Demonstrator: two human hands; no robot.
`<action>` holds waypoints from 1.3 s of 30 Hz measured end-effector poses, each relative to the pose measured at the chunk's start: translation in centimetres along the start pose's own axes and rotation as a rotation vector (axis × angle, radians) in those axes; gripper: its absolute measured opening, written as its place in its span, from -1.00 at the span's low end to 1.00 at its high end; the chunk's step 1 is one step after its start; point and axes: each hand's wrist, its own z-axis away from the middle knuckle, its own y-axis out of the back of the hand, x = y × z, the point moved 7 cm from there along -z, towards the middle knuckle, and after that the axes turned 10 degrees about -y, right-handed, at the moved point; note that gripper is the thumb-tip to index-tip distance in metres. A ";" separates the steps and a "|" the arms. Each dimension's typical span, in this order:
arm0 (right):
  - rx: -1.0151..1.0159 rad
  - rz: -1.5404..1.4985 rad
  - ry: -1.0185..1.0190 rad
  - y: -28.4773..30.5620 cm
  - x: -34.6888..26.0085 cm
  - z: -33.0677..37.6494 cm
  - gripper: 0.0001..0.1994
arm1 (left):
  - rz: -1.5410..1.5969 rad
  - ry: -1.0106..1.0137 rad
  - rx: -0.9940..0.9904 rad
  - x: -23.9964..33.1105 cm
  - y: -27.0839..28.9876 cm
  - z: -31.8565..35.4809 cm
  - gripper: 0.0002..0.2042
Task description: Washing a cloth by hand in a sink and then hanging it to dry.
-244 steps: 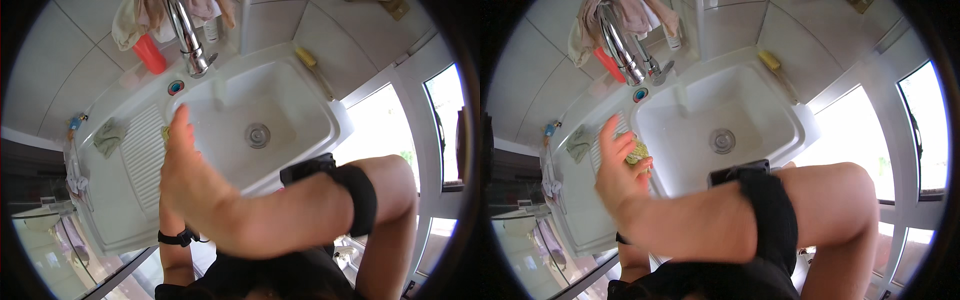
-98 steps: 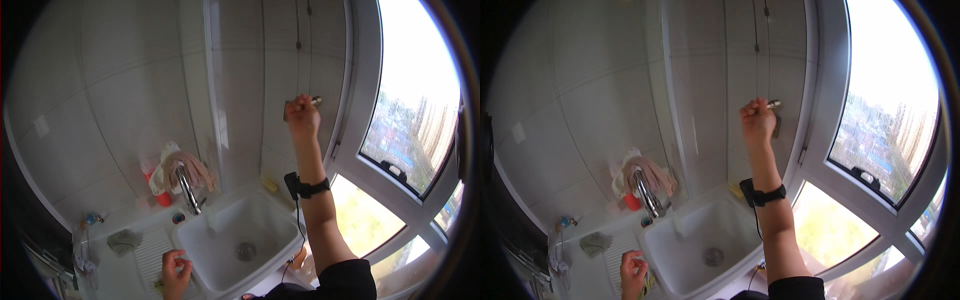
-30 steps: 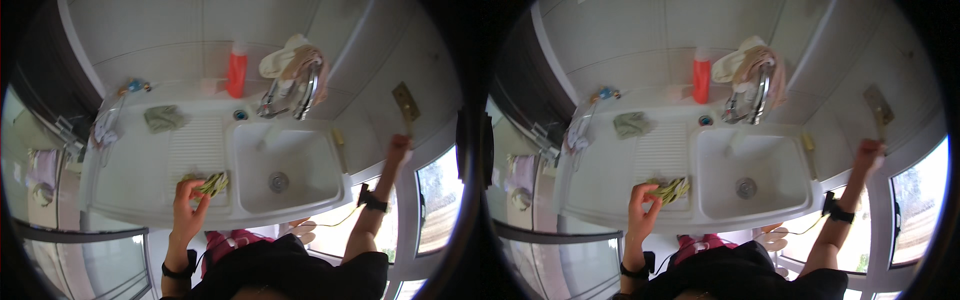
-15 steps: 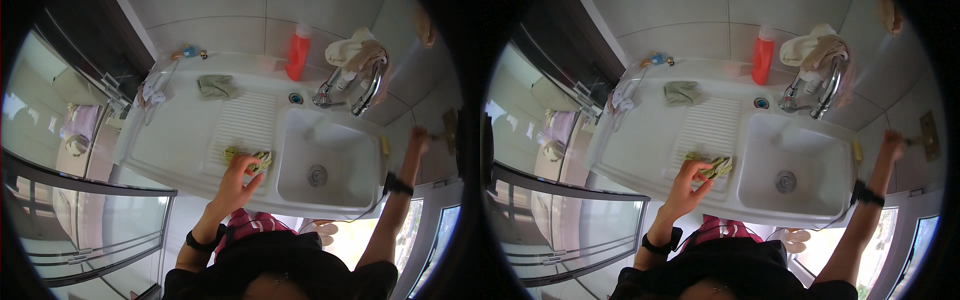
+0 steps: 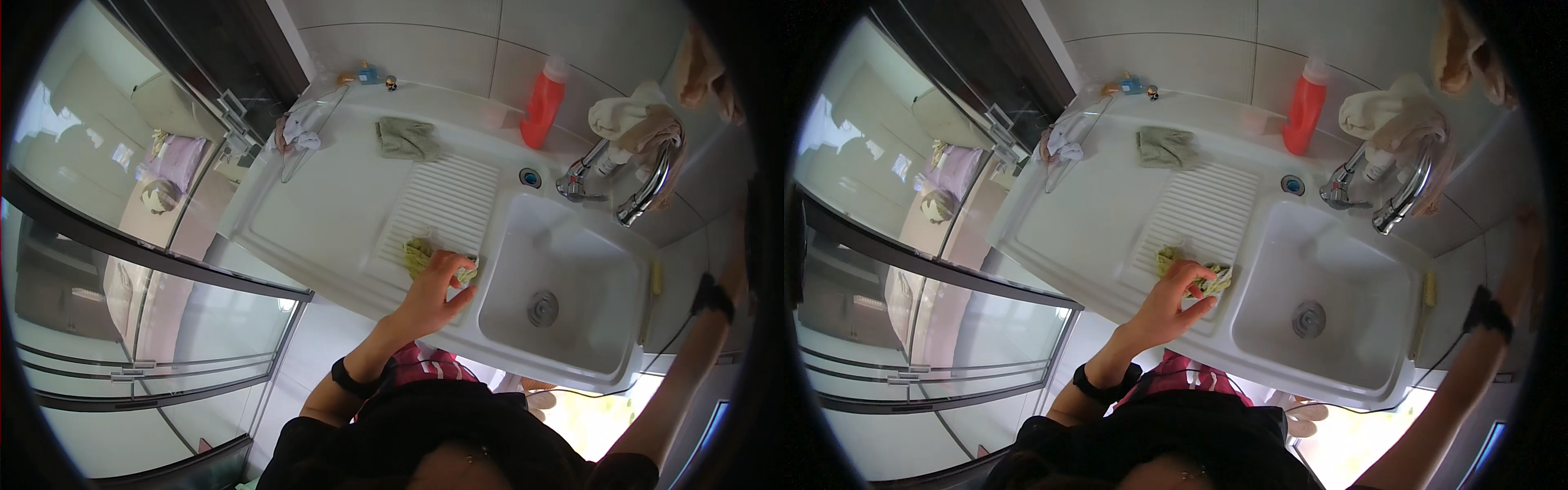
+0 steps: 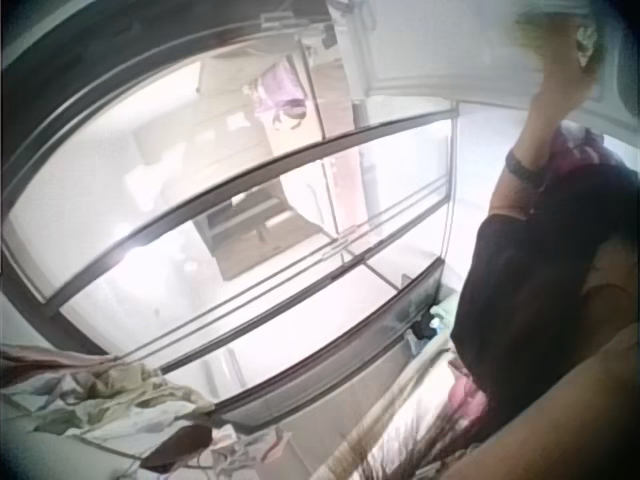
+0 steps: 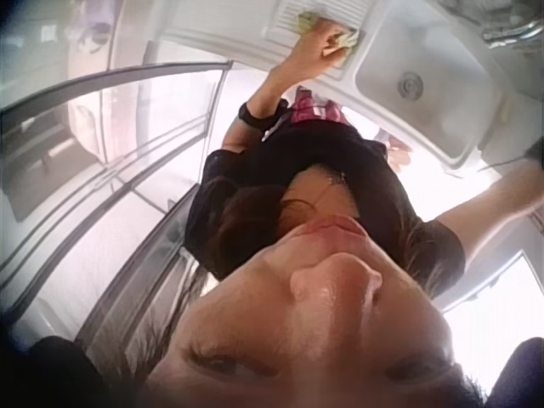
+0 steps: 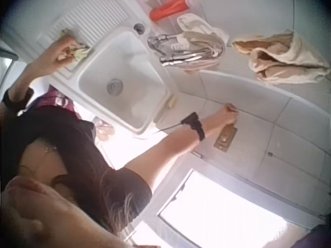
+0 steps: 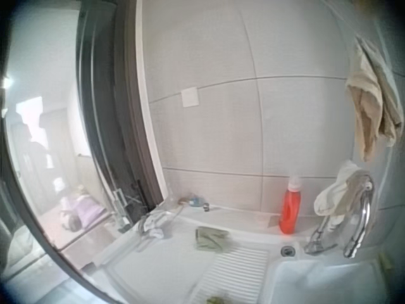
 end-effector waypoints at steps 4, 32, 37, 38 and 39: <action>0.012 -0.082 0.052 7.0 7.7 7.3 -0.61 | -0.073 -0.176 0.011 0.0 -0.4 0.6 -0.69; -0.146 0.459 0.668 -28.8 -7.3 31.3 -0.60 | 0.006 -0.126 -0.025 -1.2 1.4 1.7 -0.71; 0.005 0.284 0.685 -27.7 -7.4 37.7 -0.74 | 0.066 -0.244 -0.152 -1.8 2.6 1.8 -0.73; 0.010 0.252 0.697 -28.2 -6.9 40.0 -0.77 | 0.141 -0.249 -0.186 -2.6 2.8 2.0 -0.73; 0.018 0.226 0.711 -28.7 -6.4 42.6 -0.80 | 0.219 -0.250 -0.230 -3.1 2.9 2.2 -0.73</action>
